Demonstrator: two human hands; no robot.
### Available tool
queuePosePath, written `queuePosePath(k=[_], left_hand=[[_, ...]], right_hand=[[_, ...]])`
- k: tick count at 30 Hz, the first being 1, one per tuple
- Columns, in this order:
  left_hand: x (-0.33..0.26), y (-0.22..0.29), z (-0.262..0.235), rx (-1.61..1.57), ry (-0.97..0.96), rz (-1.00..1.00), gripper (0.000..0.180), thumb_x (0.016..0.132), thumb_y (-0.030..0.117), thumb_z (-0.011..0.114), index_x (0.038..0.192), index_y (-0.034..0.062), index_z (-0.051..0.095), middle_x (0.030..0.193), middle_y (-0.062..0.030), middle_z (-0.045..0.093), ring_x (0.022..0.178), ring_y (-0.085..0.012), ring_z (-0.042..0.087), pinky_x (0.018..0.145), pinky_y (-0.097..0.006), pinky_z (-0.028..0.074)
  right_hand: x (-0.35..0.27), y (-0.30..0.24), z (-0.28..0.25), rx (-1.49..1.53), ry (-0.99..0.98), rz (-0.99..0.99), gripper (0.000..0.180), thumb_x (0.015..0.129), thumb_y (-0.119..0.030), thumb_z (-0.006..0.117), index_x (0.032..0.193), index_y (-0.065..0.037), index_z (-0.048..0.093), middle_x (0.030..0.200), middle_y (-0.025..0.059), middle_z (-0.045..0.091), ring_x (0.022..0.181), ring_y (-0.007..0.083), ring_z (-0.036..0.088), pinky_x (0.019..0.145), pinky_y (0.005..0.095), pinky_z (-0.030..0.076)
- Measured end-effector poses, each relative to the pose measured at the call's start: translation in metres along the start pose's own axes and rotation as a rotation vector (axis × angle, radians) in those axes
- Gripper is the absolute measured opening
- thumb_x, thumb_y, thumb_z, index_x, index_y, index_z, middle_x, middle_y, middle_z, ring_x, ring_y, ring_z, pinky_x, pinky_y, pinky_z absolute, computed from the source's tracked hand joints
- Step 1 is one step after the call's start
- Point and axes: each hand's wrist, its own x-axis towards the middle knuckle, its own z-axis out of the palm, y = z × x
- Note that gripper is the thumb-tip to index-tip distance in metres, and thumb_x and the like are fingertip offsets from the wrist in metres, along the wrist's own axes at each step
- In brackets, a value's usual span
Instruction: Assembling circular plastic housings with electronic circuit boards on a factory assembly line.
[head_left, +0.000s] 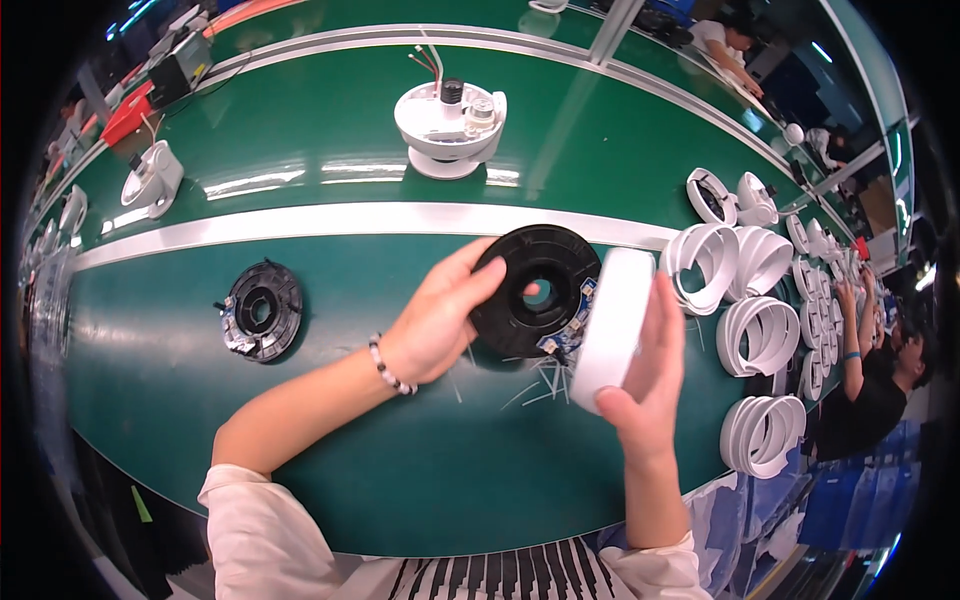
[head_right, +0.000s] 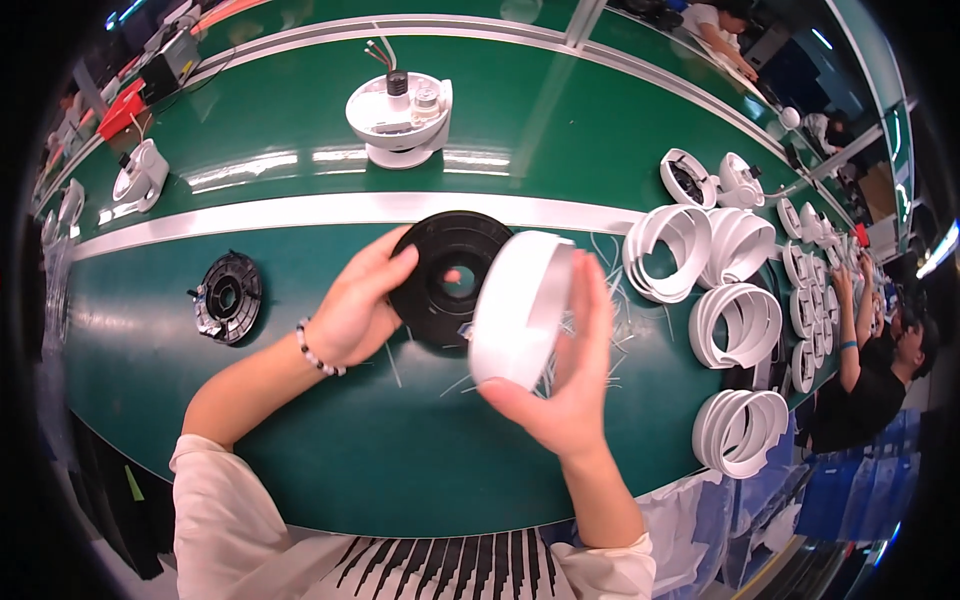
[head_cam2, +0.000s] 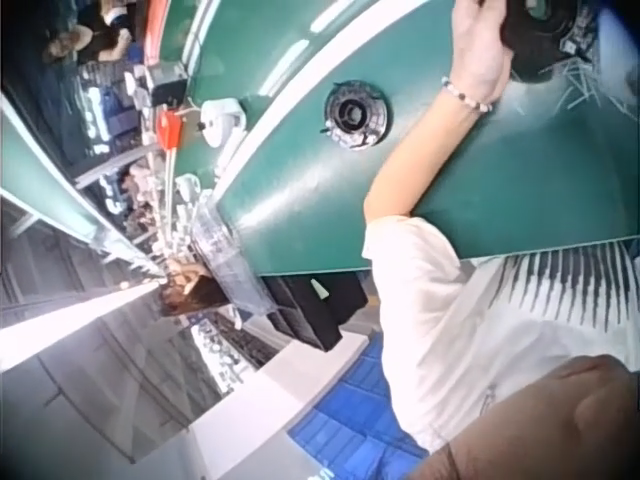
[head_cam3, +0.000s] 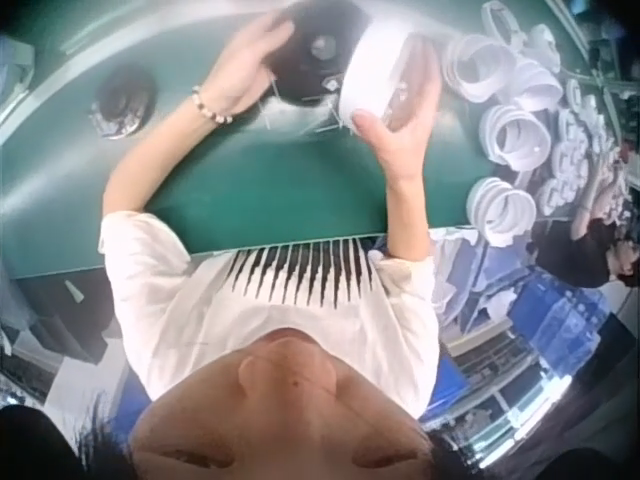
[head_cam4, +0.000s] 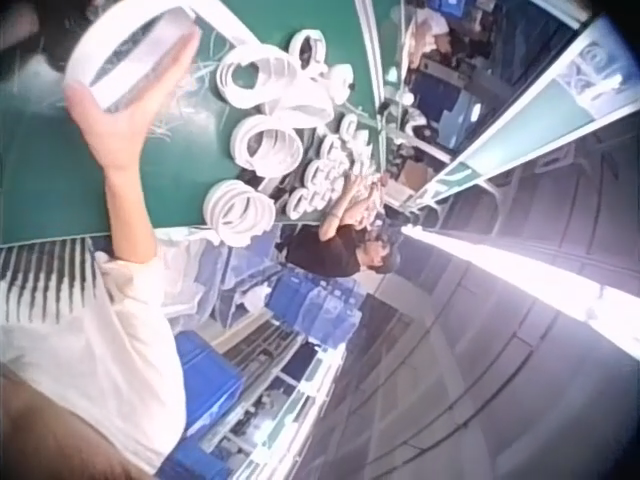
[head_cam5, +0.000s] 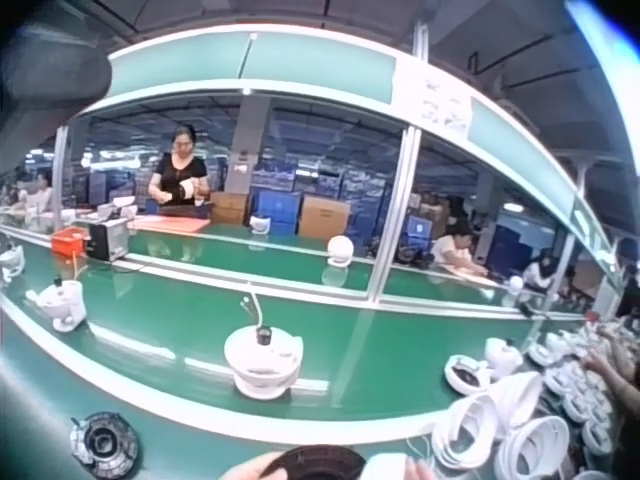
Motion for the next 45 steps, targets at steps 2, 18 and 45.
queuePosePath(k=[2, 18, 45], left_hand=[[-0.002, -0.015, 0.004, -0.032, -0.012, 0.091, 0.036, 0.086, 0.009, 0.043, 0.120, -0.0006, 0.034, 0.116, -0.0088, 0.045, 0.108, -0.0164, 0.044, 0.091, -0.031, 0.037], [-0.006, -0.015, -0.005, -0.317, -0.153, -0.361, 0.059, 0.084, 0.048, 0.032, 0.126, 0.0062, 0.033, 0.123, -0.0127, 0.040, 0.113, -0.0266, 0.040, 0.096, -0.042, 0.029], [-0.020, -0.019, -0.012, -0.028, -0.151, -0.261, 0.074, 0.074, 0.065, 0.033, 0.125, 0.0118, 0.036, 0.122, -0.0109, 0.043, 0.110, -0.0266, 0.044, 0.092, -0.043, 0.036]], right_hand=[[-0.002, 0.007, 0.005, 0.041, 0.028, 0.015, 0.099, 0.056, -0.015, 0.073, 0.131, 0.000, 0.009, 0.131, 0.0168, 0.020, 0.122, 0.0266, 0.025, 0.095, 0.0405, 0.031], [-0.011, 0.033, 0.019, -0.313, -0.090, 0.073, 0.116, 0.053, -0.031, 0.080, 0.130, 0.003, 0.001, 0.133, 0.0248, 0.007, 0.121, 0.0335, 0.019, 0.098, 0.0398, 0.022], [-0.004, 0.002, 0.014, -0.646, -0.411, -0.262, 0.113, 0.045, -0.031, 0.080, 0.130, 0.002, 0.013, 0.133, 0.0225, 0.015, 0.121, 0.0409, 0.018, 0.098, 0.0454, 0.021]])
